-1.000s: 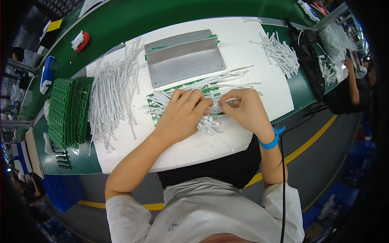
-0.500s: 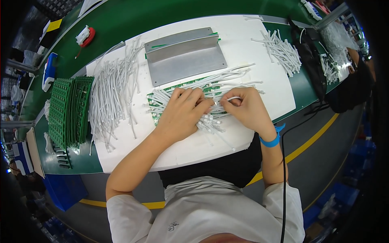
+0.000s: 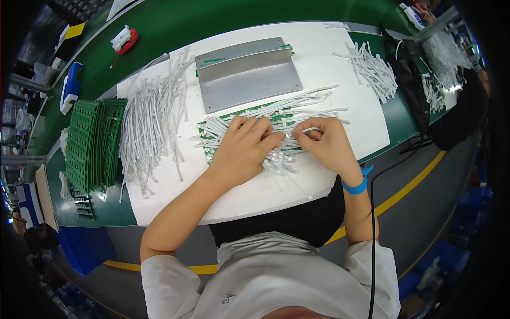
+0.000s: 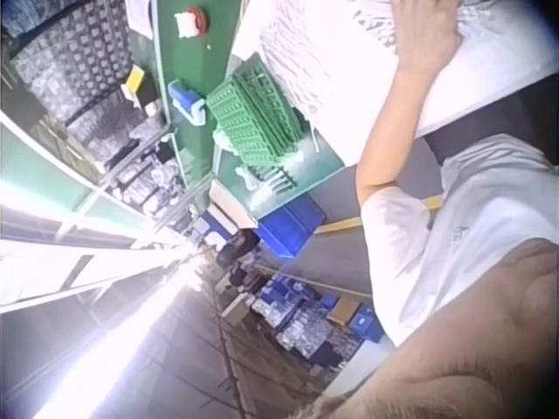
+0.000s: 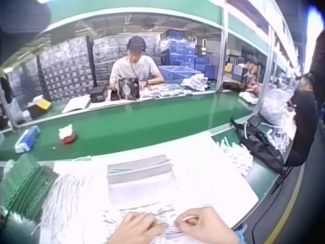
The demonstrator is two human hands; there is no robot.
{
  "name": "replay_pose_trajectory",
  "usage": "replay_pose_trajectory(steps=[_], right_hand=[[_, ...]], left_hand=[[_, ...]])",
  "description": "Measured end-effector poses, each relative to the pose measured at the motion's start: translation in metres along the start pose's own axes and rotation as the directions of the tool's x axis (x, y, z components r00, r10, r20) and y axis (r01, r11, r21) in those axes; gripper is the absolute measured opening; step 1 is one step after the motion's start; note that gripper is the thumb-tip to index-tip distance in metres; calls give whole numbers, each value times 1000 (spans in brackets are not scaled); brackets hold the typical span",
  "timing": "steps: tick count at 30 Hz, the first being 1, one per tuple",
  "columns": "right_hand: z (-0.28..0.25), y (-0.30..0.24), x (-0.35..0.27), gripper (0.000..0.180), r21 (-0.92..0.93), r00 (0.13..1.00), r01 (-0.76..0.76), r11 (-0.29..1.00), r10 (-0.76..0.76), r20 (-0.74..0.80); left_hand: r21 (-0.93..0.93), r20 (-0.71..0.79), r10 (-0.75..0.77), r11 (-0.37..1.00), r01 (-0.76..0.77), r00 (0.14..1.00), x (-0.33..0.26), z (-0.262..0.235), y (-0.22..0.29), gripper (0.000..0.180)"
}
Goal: Inserting individual wires into green plastic connector housings at a factory assembly station.
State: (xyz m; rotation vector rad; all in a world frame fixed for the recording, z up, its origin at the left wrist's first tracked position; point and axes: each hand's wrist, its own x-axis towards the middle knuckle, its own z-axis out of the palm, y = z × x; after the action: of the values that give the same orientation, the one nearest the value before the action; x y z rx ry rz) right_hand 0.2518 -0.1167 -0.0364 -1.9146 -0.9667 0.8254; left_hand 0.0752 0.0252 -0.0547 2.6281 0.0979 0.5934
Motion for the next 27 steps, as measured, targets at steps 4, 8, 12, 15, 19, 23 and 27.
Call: replay_pose_trajectory(steps=[4,8,12,15,19,23,27], right_hand=[[-2,-6,2,10,-88,1000,19,996,-17,20],[1,-11,5,16,-239,1000,14,971,-12,7],[4,-16,5,15,-289,1000,-10,957,10,-1],[5,-14,3,15,-238,1000,-19,971,15,-17],[7,-10,-9,13,-316,988,92,944,-124,-86],[16,-17,-29,18,-542,608,361,759,-632,-481],[10,13,-67,37,-376,600,651,659,-751,-277]], left_hand=[[51,22,-2,999,0,1000,0,0,-1,37],[30,30,-6,1000,5,1000,0,1,0,35],[38,24,-18,999,17,1000,0,2,-1,32],[50,25,-21,999,20,999,0,3,0,31],[34,35,-33,999,32,999,1,1,1,32],[35,21,-30,999,29,999,-1,0,-1,34],[-10,0,-26,1000,26,1000,-1,-2,0,39]])
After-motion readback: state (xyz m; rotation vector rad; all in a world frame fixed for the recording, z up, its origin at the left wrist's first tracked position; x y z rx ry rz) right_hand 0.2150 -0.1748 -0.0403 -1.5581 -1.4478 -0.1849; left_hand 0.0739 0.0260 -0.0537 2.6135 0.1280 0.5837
